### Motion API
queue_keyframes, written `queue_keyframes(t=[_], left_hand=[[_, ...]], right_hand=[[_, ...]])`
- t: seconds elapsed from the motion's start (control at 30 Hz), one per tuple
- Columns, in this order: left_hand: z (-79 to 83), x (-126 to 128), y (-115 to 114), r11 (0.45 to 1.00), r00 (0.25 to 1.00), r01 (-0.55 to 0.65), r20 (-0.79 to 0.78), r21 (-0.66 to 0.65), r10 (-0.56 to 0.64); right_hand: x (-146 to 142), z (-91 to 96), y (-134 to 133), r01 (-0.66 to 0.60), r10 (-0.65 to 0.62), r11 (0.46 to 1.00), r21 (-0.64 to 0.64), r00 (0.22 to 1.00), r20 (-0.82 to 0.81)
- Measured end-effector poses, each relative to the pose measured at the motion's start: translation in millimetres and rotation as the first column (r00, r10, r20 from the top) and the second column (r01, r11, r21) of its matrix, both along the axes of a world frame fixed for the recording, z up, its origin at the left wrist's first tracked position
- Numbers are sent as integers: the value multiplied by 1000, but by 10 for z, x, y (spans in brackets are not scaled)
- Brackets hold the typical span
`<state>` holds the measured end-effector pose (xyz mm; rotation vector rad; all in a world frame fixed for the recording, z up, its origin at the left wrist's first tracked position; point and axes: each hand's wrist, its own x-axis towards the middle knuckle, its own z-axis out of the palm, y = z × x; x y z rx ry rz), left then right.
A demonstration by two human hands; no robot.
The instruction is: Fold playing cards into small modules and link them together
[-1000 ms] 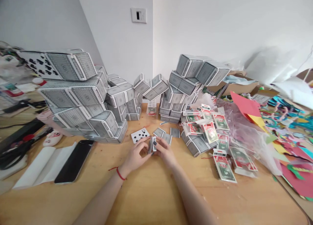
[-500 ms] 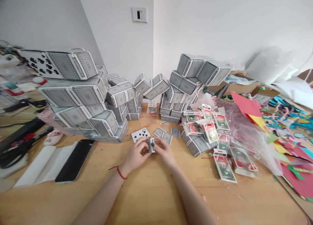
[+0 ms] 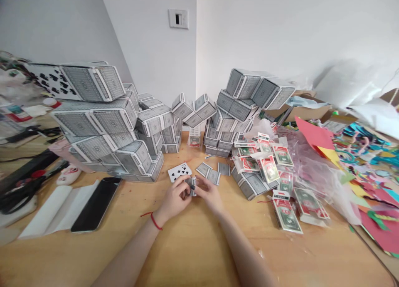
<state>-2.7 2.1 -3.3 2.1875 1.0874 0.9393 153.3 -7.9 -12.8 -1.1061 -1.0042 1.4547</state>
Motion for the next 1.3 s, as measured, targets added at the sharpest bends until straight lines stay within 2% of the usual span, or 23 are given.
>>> queue_keyframes(t=[0.13,0.37,0.47,0.67,0.83,0.93,1.03,1.1,1.13,1.2,1.27,1.3], left_hand=[[1,13,-10,1000,1000,11,10,-18,-11],[24,50,-63,1000,999,11,31,-4,-11],[46,57,-82,1000,998,25,50,9,-25],[87,52,-93,996,998,56,4,76,-57],[177,30,-110,992,994,111,-14,66,-110],[205,5,-111,991,988,131,86,-10,-129],[151,-5,-78,978,970,55,245,-200,-5],[99,7,-46,919,929,21,347,-393,127],[80,17,-33,866,906,62,391,-496,159],[71,38,-20,728,860,201,473,-655,189],[94,49,-22,605,820,345,544,-718,178],[112,49,-24,565,805,397,570,-723,164]], right_hand=[[-6,1,-13,-23,23,1000,5,999,-39],[-92,27,-78,-110,80,991,-76,943,-325],[-122,23,-93,-147,109,987,-73,919,-379],[-124,39,-110,-127,96,990,-65,930,-354],[-117,65,-101,-63,51,998,-23,939,-339],[-112,82,-89,10,7,998,62,964,-267],[-93,100,-88,57,-33,990,133,983,-182],[-77,100,-94,75,-51,981,179,990,-135],[-70,96,-99,80,-58,976,201,992,-112],[-58,80,-108,77,-63,969,233,996,-67],[-47,62,-114,59,-56,965,254,998,-19],[-42,56,-115,48,-52,963,267,999,9]])
